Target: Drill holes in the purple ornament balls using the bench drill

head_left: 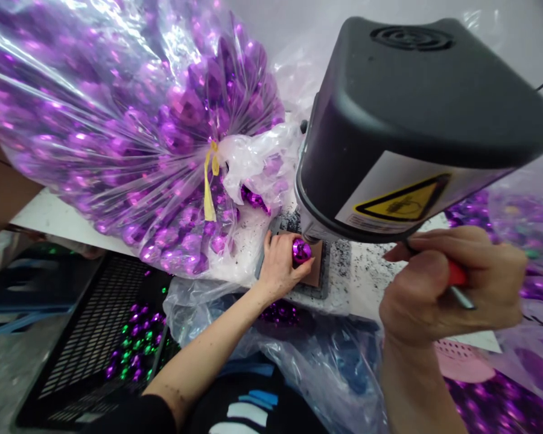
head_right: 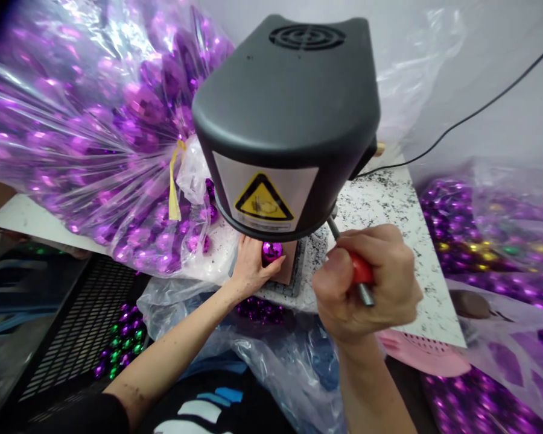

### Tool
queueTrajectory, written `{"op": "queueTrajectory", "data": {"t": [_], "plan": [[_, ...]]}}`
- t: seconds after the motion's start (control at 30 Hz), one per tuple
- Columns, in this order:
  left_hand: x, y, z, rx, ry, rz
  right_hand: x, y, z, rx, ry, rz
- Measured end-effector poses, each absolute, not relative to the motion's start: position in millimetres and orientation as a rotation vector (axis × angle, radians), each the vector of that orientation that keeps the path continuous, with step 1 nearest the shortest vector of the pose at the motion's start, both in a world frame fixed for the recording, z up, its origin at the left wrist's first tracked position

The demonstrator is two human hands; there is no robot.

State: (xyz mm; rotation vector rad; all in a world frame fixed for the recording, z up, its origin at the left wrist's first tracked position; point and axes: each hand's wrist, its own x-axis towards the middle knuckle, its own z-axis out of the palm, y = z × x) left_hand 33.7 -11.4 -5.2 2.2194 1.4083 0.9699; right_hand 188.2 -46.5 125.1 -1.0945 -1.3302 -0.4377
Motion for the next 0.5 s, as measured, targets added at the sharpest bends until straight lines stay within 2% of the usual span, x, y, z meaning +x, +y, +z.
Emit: {"op": "queueTrajectory", "data": {"t": [0.27,0.5], "plan": [[34.4,-11.3,-4.6,2.218,1.418,0.938,181.4,-58.7,108.9,-1.183,-1.312,-0.404],[36.3,-11.5,-4.6,2.234,1.442,0.945,172.8,-56.4,103.5,-1.087,-1.291,-0.377]]}}
